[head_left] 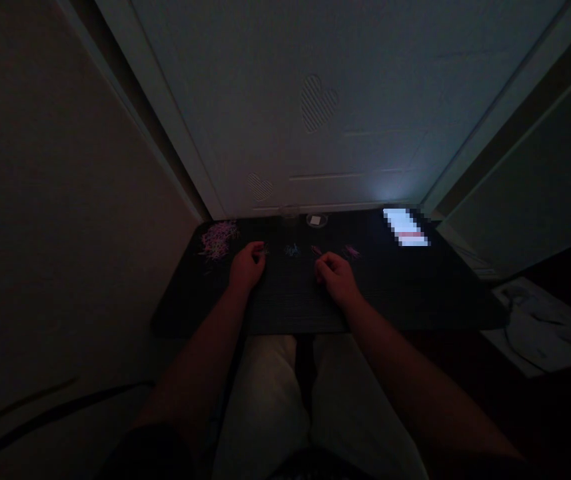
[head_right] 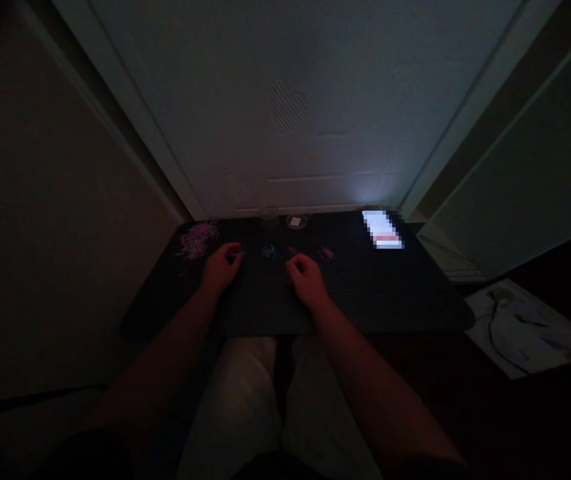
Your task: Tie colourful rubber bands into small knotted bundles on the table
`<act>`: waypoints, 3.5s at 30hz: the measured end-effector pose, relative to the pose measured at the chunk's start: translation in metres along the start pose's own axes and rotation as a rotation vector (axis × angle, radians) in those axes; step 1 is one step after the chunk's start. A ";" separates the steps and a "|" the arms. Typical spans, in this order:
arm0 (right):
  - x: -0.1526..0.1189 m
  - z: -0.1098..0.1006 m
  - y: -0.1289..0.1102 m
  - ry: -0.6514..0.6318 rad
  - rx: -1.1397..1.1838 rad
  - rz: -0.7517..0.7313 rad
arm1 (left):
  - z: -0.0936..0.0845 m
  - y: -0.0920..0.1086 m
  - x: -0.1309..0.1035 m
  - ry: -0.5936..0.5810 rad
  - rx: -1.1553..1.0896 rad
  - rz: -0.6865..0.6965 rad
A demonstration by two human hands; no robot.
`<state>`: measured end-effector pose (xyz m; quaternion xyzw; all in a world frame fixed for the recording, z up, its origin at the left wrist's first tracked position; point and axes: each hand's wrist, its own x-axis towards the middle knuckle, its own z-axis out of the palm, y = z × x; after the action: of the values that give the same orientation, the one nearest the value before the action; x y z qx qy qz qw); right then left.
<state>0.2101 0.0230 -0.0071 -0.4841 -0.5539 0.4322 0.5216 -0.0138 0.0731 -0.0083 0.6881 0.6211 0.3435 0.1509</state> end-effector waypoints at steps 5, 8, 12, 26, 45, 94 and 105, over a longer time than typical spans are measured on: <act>0.000 0.001 0.000 -0.006 -0.004 0.002 | 0.001 -0.003 0.003 0.026 -0.069 -0.018; 0.000 0.001 -0.003 -0.003 -0.014 -0.001 | 0.002 -0.005 0.005 0.046 -0.088 -0.039; -0.001 0.001 -0.004 -0.001 -0.042 0.012 | 0.005 -0.006 0.006 0.072 -0.121 -0.037; 0.005 0.006 0.001 -0.006 -0.228 -0.085 | -0.006 0.004 -0.004 0.022 0.180 0.048; -0.015 0.004 -0.008 -0.119 -0.539 -0.107 | -0.037 0.014 -0.086 -0.240 0.170 0.017; -0.027 -0.022 -0.020 -0.501 -0.227 0.268 | -0.069 -0.029 -0.036 -0.033 0.161 -0.107; 0.011 0.004 -0.003 -0.223 0.154 0.151 | 0.039 0.071 -0.046 -0.018 -0.718 -0.112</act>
<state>0.2057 0.0335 -0.0028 -0.4318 -0.5356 0.5624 0.4587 0.0662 0.0246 -0.0044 0.5594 0.4962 0.5247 0.4070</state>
